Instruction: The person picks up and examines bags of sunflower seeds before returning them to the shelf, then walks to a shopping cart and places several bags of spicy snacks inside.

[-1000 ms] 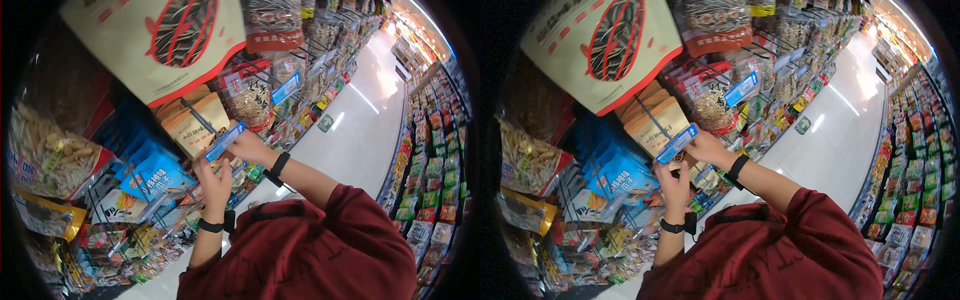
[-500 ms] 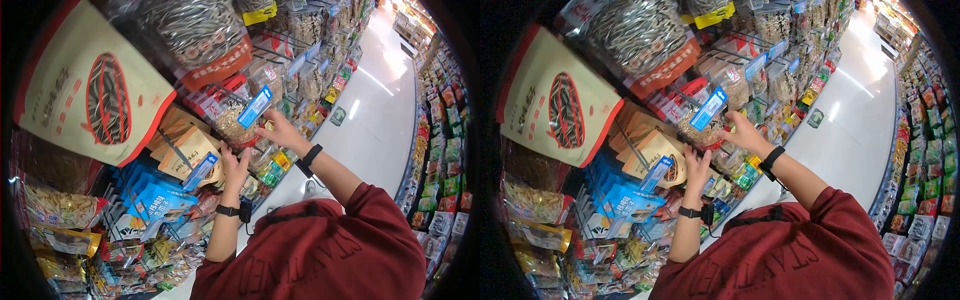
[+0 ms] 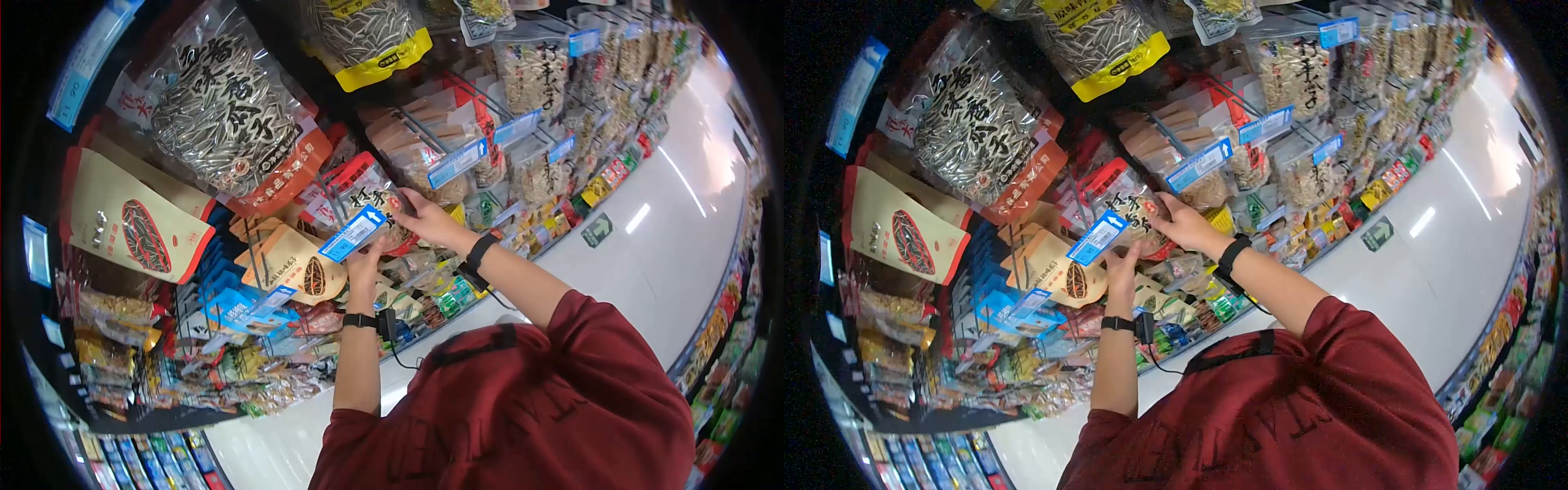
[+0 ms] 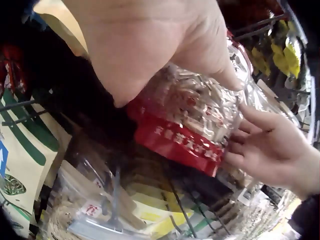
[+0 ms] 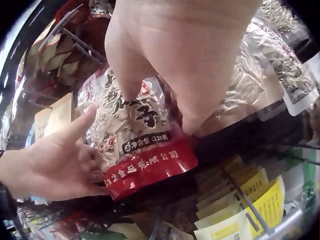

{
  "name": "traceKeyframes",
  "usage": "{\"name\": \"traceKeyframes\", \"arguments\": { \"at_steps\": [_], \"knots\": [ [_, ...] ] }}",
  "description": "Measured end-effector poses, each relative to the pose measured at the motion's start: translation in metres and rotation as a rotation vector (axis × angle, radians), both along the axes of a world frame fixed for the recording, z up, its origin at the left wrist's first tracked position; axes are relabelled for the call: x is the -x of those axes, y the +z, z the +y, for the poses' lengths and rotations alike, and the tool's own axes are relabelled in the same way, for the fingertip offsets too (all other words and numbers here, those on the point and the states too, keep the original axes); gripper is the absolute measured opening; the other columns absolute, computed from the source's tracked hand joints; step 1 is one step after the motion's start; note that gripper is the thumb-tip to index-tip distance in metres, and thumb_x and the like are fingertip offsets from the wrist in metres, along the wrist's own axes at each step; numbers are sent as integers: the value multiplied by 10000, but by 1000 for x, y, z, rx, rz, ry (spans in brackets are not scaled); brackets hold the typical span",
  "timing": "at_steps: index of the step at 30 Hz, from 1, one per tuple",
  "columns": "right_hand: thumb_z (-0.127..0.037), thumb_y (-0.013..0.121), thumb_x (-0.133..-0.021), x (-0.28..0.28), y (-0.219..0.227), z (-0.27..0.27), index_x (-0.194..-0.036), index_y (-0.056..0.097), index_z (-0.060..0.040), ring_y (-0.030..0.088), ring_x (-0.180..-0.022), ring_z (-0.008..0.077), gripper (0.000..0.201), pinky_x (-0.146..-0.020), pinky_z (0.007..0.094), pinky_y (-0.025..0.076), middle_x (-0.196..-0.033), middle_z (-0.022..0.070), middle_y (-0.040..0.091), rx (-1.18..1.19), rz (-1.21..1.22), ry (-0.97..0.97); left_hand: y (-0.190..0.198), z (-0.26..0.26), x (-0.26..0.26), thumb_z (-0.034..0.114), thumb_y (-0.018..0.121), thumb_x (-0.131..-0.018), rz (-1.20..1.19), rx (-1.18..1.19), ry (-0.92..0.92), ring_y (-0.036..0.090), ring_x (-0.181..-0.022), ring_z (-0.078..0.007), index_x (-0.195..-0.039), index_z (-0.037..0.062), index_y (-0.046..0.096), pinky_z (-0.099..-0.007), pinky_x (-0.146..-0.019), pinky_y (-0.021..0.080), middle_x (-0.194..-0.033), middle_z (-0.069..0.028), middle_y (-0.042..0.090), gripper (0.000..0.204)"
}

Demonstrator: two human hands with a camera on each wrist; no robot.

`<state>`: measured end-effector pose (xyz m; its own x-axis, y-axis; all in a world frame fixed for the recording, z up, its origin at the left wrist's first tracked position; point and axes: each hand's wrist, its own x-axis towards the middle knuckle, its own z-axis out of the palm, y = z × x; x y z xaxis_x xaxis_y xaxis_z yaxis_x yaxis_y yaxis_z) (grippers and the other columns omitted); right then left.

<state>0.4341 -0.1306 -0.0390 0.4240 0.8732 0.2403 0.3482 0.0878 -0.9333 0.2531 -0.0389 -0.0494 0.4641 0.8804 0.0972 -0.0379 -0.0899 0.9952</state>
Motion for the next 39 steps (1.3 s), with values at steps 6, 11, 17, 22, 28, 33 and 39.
{"name": "traceKeyframes", "arguments": {
  "at_steps": [6, 11, 17, 22, 28, 33, 39],
  "knots": [
    [-280, 635, -982, -23, -6, 17, -1500, 336, -2, 528, -1314, 294, 659, -1101, 351, 390, -1404, 222, 552, 23, 77, 139, 5, 8, -4, 144, 762, -912, 81, 271, -44, 528, -1265, -241, -1470, -18, 343, -378, -1100, 401, -1380, -132, 540, 717],
    [-276, 679, -953, -28, -28, 21, -1522, 289, 10, 507, -1324, 291, 747, -1107, 357, 386, -1436, 217, 520, 41, 106, 307, 19, -22, -8, 133, 792, -871, 79, 92, 77, 565, -1223, -230, -1444, -16, 367, -370, -1054, 454, -1357, -141, 555, 729],
    [-360, 810, -839, -20, -24, 22, -1553, 174, 52, 465, -1365, 314, 1041, -1135, 383, 367, -1475, 253, 461, 21, 63, 300, 21, -28, 3, 101, 744, -890, -49, 219, 43, 647, -663, -186, -1329, -30, 433, -307, -498, 541, -1051, -128, 644, 554],
    [-448, 847, -782, -27, 0, 16, -1567, 114, 53, 444, -1387, 323, 1185, -1153, 379, 351, -1496, 244, 439, 99, 184, 395, 14, -20, 12, 97, 752, -880, 29, 205, 21, 636, -655, -177, -1329, -31, 436, -293, -493, 528, -1049, -125, 646, 564],
    [-461, 842, -786, -26, 14, 12, -1588, 117, -3, 461, -1370, 298, 1174, -1142, 371, 364, -1495, 224, 445, 137, 382, 447, 4, -11, 16, 103, 776, -863, -32, 266, -34, 653, -862, -185, -1367, -19, 425, -311, -552, 550, -1184, -122, 613, 626],
    [-515, 851, -750, -19, -13, 29, -1580, 102, 33, 440, -1385, 316, 1244, -1142, 379, 365, -1510, 253, 412, 99, 385, 369, -6, 7, 23, 104, 803, -837, -187, 433, -69, 650, -1052, -263, -1415, -7, 404, -397, -738, 597, -1268, -144, 588, 711],
    [-521, 819, -787, -9, -9, 27, -1546, 256, 21, 433, -1384, 371, 1089, -1140, 401, 359, -1518, 309, 350, 116, 172, 414, 0, 15, 46, 140, 838, -804, -103, 465, -158, 585, -1214, -292, -1448, 0, 388, -443, -966, 538, -1327, -155, 562, 798]
  ]
}}
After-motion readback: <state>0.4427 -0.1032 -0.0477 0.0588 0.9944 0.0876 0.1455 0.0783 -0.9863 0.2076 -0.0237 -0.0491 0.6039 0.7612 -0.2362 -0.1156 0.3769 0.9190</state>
